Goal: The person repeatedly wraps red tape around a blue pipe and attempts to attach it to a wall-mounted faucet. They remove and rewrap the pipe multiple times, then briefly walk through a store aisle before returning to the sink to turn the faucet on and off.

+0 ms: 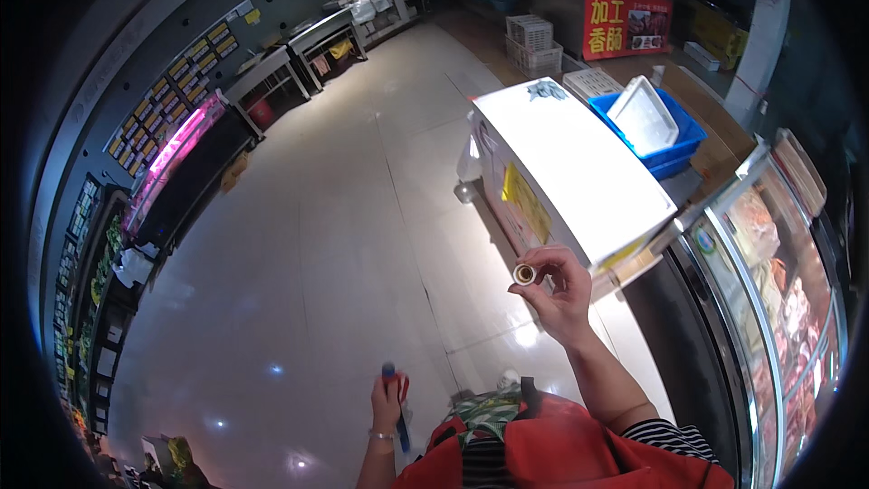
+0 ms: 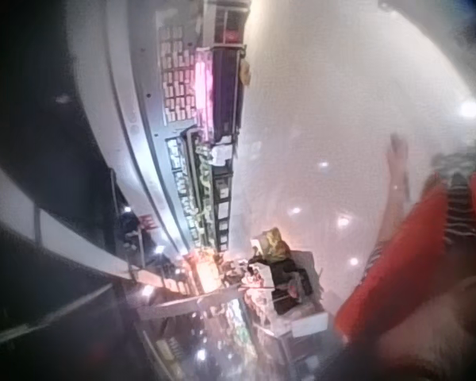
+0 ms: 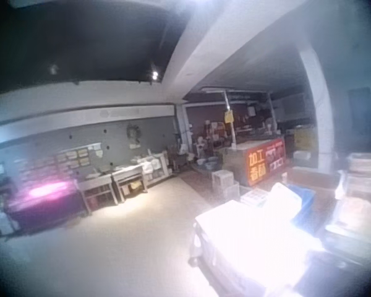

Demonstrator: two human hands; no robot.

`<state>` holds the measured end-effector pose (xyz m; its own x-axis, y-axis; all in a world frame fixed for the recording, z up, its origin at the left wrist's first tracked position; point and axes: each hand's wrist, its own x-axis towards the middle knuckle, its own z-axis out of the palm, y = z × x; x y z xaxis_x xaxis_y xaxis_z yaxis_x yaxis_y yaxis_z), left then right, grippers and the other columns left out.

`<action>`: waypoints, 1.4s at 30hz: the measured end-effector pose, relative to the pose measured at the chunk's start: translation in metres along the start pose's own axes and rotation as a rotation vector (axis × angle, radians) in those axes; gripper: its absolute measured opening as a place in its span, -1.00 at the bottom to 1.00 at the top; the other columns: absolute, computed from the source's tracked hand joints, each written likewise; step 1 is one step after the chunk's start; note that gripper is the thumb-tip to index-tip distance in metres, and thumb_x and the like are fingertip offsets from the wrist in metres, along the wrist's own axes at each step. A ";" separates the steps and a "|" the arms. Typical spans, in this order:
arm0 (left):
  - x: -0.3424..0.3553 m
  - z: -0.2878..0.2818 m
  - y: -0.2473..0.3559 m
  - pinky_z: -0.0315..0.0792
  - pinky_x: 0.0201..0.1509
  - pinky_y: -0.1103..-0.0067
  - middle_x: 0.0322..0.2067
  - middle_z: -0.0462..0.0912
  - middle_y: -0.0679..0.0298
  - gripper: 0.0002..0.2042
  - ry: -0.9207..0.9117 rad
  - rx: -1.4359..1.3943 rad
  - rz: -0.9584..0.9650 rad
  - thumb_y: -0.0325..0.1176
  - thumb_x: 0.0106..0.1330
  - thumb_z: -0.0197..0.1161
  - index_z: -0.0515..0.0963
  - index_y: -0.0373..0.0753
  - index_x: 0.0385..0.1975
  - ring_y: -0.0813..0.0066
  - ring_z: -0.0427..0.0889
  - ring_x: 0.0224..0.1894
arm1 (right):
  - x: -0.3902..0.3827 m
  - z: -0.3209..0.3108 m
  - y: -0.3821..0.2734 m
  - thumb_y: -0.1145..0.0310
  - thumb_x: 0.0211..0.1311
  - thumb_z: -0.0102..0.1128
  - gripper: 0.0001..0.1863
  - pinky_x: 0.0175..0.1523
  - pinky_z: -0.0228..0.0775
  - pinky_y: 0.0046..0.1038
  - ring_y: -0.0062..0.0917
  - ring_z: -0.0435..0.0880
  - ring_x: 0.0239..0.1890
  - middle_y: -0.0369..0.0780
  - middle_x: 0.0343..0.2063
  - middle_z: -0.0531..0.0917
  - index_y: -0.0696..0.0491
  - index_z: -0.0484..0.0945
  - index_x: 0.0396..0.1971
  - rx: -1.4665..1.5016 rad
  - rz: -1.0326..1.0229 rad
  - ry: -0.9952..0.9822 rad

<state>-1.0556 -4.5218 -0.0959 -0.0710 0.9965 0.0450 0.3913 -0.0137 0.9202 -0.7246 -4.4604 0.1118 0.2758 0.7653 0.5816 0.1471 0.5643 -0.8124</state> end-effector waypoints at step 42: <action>0.793 -0.041 -0.157 0.42 -0.56 0.33 -0.50 0.52 0.00 -0.73 -0.344 0.799 -0.512 -0.12 0.21 0.07 0.42 -0.19 -0.28 0.15 0.52 -0.55 | 0.755 0.269 0.401 0.23 -0.02 0.18 -0.62 -0.45 0.38 -0.34 -0.43 0.55 -0.50 -0.12 -0.47 0.57 0.16 0.48 -0.22 -0.580 -0.503 -0.348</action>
<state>-1.2109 -3.7323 -0.1889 -0.1836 0.8385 -0.5130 0.8970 0.3564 0.2616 -0.7132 -3.5725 0.2367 -0.2482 0.5705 0.7829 0.6647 0.6882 -0.2908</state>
